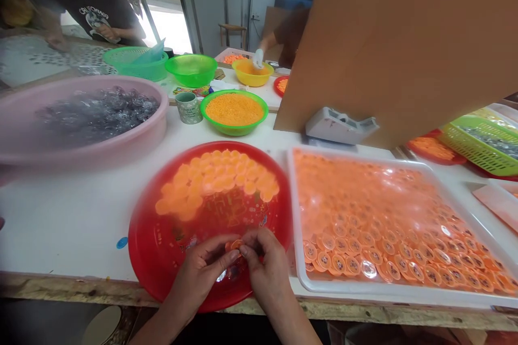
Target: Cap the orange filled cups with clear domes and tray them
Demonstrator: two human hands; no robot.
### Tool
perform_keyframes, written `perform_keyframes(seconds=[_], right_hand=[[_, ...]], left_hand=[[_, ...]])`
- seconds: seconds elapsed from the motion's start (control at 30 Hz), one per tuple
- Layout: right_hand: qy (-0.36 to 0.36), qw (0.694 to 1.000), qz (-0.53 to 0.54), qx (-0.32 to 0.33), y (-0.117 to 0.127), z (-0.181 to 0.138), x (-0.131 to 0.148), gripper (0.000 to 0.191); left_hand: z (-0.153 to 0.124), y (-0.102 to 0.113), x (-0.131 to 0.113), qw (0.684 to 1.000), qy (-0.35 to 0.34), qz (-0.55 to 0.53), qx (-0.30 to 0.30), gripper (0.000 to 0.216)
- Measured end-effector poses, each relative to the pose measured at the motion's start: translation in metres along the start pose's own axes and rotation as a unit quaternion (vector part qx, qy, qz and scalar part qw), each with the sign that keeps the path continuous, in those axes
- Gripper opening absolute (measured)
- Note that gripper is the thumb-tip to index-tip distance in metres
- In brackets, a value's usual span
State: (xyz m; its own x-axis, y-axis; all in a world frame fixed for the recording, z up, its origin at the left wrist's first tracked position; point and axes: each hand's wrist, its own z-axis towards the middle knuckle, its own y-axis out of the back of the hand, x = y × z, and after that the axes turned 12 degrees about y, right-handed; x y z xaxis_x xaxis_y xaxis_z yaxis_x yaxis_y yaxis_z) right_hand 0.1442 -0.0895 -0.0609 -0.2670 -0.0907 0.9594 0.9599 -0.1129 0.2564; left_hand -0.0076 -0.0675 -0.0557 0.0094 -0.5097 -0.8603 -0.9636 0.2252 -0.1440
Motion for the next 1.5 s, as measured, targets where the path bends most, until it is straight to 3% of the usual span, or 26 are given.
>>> perform_keyframes(seconds=[0.17,0.27,0.37,0.53,0.8,1.0,1.27,1.5], right_hand=[[0.017,0.999,0.032,-0.038,-0.008,-0.004,0.009,0.024],[0.026,0.996,0.073,-0.038,-0.017,-0.009,0.012,0.021],[0.048,0.994,0.068,-0.065,-0.021,-0.012,0.013,0.015],[0.102,0.991,0.021,-0.082,-0.016,-0.011,0.017,0.006],[0.160,0.981,-0.047,-0.096,-0.012,-0.015,0.029,0.013],[0.219,0.960,-0.133,-0.113,-0.011,-0.017,0.028,0.018],[0.201,0.965,-0.129,-0.108,-0.010,-0.017,0.027,0.015],[0.238,0.953,-0.147,-0.118,-0.005,-0.016,0.030,0.021]], left_hand=[[-0.010,-0.002,-0.015,0.986,0.046,-0.161,-0.006,0.023],[-0.011,-0.002,-0.017,0.967,0.062,-0.248,0.011,0.021],[-0.009,-0.002,-0.014,0.962,0.069,-0.263,0.007,0.018],[-0.010,0.000,-0.012,0.973,0.058,-0.224,0.010,0.018],[-0.012,0.003,-0.005,0.994,-0.071,-0.078,-0.013,0.007],[-0.007,0.004,0.009,0.986,-0.160,0.026,-0.024,0.002],[-0.012,-0.001,0.004,0.993,-0.103,-0.016,-0.059,0.008],[-0.018,-0.003,-0.003,0.993,-0.099,-0.011,-0.068,0.012]])
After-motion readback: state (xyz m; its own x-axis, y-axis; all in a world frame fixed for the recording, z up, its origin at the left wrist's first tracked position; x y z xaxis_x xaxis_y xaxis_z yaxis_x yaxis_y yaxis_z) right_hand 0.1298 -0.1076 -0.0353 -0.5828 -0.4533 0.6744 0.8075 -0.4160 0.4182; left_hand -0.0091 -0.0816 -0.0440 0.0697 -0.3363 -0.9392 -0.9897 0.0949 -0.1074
